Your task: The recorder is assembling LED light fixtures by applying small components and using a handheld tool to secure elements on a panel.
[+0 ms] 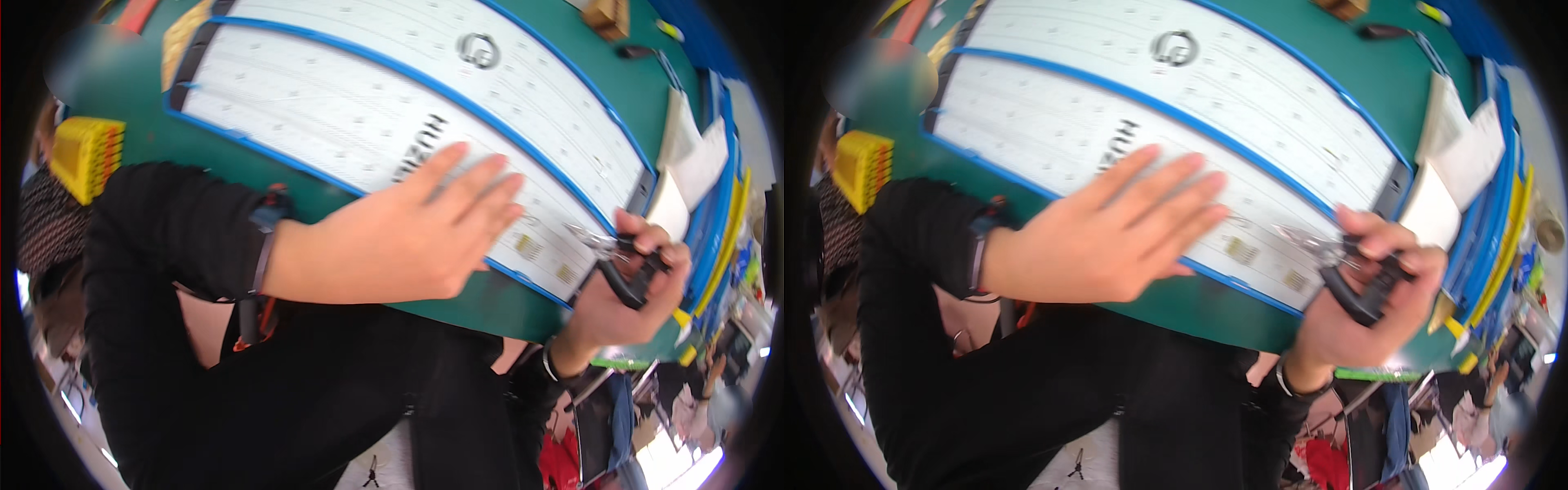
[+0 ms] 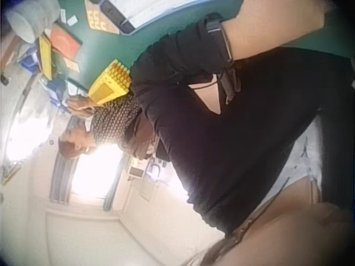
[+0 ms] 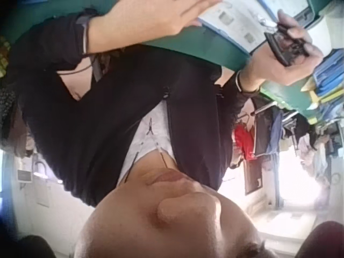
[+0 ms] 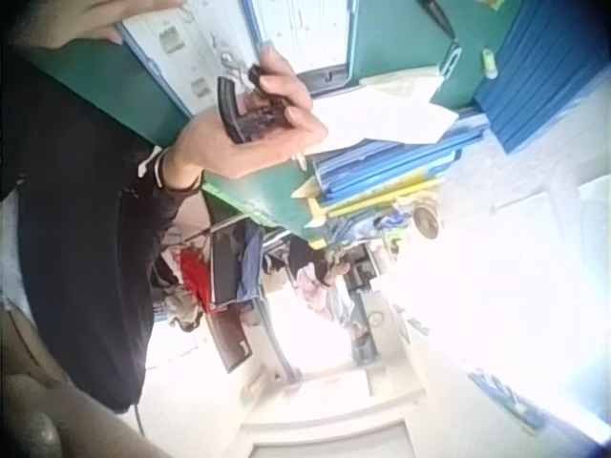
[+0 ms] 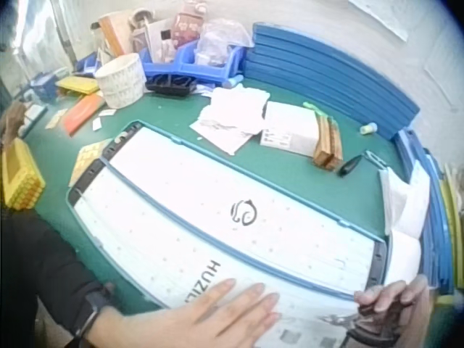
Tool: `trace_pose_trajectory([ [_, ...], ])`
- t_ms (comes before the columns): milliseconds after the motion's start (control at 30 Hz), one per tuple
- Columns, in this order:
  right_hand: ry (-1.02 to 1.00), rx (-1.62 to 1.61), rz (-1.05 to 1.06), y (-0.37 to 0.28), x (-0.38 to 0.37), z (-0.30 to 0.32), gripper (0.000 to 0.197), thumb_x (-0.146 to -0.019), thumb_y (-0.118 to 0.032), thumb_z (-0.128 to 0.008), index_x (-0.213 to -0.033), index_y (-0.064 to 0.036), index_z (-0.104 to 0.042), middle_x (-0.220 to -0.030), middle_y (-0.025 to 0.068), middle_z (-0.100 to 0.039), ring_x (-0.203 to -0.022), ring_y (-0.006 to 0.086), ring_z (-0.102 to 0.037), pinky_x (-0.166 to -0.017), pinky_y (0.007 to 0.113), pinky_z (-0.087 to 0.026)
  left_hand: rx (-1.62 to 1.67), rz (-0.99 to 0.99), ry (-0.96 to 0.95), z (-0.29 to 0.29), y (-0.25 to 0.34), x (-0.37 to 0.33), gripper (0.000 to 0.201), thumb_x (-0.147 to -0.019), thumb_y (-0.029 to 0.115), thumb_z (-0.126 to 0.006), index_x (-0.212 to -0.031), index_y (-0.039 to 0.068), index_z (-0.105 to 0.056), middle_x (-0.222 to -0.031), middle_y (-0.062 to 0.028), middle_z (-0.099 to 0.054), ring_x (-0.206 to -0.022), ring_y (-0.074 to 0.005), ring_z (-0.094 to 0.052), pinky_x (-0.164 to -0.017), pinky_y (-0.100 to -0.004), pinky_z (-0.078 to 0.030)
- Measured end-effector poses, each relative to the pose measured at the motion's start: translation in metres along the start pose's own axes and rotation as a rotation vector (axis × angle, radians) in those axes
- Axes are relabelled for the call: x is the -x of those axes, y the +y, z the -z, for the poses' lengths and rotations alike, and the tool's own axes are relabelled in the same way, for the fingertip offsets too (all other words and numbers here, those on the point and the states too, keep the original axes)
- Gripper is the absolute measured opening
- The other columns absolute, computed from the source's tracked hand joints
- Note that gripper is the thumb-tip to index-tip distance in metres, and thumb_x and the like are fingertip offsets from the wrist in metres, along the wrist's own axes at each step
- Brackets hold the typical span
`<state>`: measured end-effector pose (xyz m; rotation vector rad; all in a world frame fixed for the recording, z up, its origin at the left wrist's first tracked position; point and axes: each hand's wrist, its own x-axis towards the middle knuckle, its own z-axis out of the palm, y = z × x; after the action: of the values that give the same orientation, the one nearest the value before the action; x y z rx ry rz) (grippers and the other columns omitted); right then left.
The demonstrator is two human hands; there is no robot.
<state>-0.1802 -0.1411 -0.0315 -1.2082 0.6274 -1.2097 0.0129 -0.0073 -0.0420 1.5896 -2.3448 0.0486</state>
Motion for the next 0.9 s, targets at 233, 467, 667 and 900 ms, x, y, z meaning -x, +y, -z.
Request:
trace_pose_trajectory([
  [233, -0.034, 0.157, 0.003, -0.002, 0.007, -0.011, 0.031, -0.101, -0.030, -0.021, -0.091, -0.0050, -0.036, -0.074, 0.0188, -0.054, -0.071, 0.0346, -0.061, -0.075, 0.044, -0.050, -0.077, 0.006, -0.108, 0.001, 0.003, -0.001, 0.060, -0.083, 0.037, -0.061, -0.129, -0.001, -0.054, -0.133, -0.0168, -0.053, -0.126, -0.0323, -0.049, -0.104, -0.0436, -0.039],
  [467, -0.146, 0.017, 0.013, -0.001, 0.000, 0.001, 0.032, -0.101, -0.028, -0.026, -0.098, -0.0046, -0.046, -0.085, 0.0167, -0.056, -0.084, 0.0356, -0.061, -0.080, 0.047, -0.050, -0.079, 0.028, -0.139, 0.006, 0.007, -0.007, 0.058, -0.082, 0.033, -0.064, -0.131, 0.002, -0.053, -0.136, -0.0166, -0.050, -0.128, -0.0315, -0.047, -0.105, -0.0400, -0.040],
  [667, -0.243, -0.064, 0.038, 0.003, -0.006, 0.011, 0.039, -0.099, -0.027, -0.024, -0.107, 0.0002, -0.051, -0.090, 0.0207, -0.058, -0.089, 0.0428, -0.062, -0.082, 0.053, -0.052, -0.029, -0.006, -0.214, 0.021, -0.003, -0.005, 0.060, -0.079, 0.024, -0.068, -0.132, 0.002, -0.051, -0.136, -0.0181, -0.049, -0.127, -0.0333, -0.047, -0.101, -0.0389, -0.043],
  [900, -0.144, -0.114, 0.037, 0.001, -0.008, 0.020, 0.037, -0.099, -0.026, -0.025, -0.103, -0.0027, -0.052, -0.091, 0.0192, -0.059, -0.090, 0.0416, -0.062, -0.084, 0.054, -0.051, -0.059, -0.024, -0.246, 0.022, 0.003, -0.013, 0.061, -0.075, 0.017, -0.070, -0.129, -0.002, -0.051, -0.134, -0.0187, -0.050, -0.123, -0.0354, -0.049, -0.097, -0.0399, -0.046],
])
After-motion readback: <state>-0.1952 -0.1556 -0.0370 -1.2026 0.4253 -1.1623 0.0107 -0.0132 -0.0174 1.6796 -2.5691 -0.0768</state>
